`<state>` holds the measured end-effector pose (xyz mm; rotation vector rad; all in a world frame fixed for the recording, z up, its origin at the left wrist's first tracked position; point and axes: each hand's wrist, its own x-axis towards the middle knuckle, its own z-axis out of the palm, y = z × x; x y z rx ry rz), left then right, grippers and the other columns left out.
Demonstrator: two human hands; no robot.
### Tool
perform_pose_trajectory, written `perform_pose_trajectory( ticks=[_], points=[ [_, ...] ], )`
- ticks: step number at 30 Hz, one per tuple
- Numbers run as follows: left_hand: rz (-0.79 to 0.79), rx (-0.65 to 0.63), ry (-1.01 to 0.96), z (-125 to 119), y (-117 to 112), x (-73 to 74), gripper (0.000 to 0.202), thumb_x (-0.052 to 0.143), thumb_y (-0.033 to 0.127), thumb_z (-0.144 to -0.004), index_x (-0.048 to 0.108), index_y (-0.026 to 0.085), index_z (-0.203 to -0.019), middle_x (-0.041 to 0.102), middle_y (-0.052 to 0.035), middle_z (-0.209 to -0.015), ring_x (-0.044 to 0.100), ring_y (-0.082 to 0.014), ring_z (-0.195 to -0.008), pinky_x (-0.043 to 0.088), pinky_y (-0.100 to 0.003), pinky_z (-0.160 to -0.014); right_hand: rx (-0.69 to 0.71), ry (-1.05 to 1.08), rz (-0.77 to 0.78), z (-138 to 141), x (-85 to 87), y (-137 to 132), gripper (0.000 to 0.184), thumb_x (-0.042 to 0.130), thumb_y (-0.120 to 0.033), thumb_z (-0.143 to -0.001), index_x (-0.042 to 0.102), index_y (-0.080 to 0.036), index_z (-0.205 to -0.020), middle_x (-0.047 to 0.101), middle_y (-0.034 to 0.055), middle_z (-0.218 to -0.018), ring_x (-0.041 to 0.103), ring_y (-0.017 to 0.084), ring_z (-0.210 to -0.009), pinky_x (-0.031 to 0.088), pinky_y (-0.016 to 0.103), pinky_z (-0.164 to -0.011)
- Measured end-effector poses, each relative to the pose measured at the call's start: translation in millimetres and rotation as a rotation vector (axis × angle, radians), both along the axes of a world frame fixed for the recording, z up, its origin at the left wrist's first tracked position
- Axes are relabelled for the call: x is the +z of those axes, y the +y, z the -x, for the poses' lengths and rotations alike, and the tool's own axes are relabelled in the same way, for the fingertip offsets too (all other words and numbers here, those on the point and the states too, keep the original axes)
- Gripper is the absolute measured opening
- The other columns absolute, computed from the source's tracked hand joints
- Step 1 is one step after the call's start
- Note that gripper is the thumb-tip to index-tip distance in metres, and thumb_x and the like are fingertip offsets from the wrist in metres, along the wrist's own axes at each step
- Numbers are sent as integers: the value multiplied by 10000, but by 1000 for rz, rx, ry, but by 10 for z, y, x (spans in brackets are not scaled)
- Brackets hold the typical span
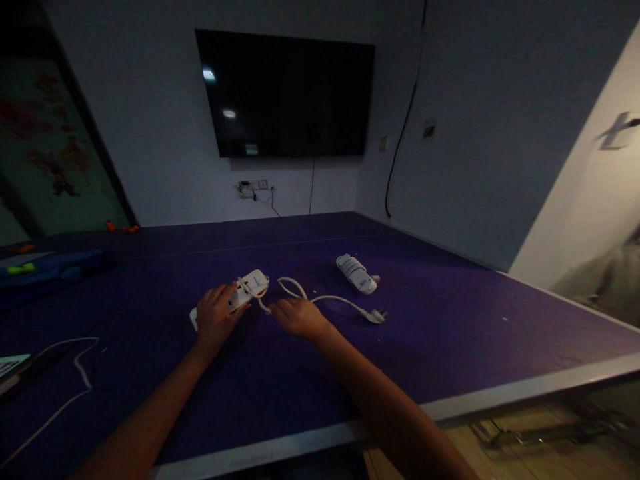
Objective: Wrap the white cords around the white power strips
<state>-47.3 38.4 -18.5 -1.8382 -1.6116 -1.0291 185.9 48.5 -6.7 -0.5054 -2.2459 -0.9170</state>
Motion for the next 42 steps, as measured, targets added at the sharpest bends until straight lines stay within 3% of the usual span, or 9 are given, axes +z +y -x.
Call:
perform_pose_trajectory(
  ticks=[6,13,20,27,35,39,42],
  points=[
    [1,-140,141,18,-28,29,580,503,564,-817,571,162,-1229,620,-144,-1118,521,-290,-1035,394,-406,-863,40,157,-101,-60,54,47,216,490,-263,-925,633,-160,-800,614,20,-659,531,95,-560,343,229,-517],
    [153,-286,260,8,-107,136,521,649,400,-762,556,190,-1230,612,-122,-1124,512,-279,-1041,411,-408,-851,-89,274,-46,-145,93,109,349,502,-417,-904,601,-168,-680,596,14,-598,526,94,-541,328,228,-525],
    [249,-437,363,-130,-233,206,542,685,275,-721,533,222,-1238,598,-111,-1146,497,-277,-1069,404,-431,-872,-20,257,0,-98,104,48,409,493,-500,-881,609,-161,-684,609,26,-615,536,105,-556,316,234,-529],
    [227,-538,314,-207,-282,218,546,660,367,-739,540,204,-1246,609,-128,-1157,509,-294,-1099,395,-461,-920,-133,358,329,-130,172,57,474,539,-614,-793,647,-156,-743,638,56,-671,566,135,-622,339,234,-580],
    [181,-730,185,-411,-480,242,722,707,424,-692,454,202,-1330,632,-113,-1143,546,-268,-1066,428,-423,-911,-142,432,700,-266,258,167,466,683,-612,-630,610,-154,-580,595,17,-586,527,116,-571,295,217,-542],
    [110,-774,80,-491,-556,232,691,667,498,-721,475,212,-1319,635,-113,-1146,559,-256,-1066,433,-409,-922,-31,463,949,-292,174,284,415,618,-541,-729,660,-134,-662,593,6,-568,512,106,-531,298,205,-512],
    [49,-758,16,-507,-575,221,646,646,515,-734,514,217,-1292,643,-117,-1133,579,-257,-1051,424,-427,-946,49,456,1003,-262,126,342,403,532,-476,-818,657,-116,-685,581,14,-572,492,109,-542,309,205,-504]
  ],
)
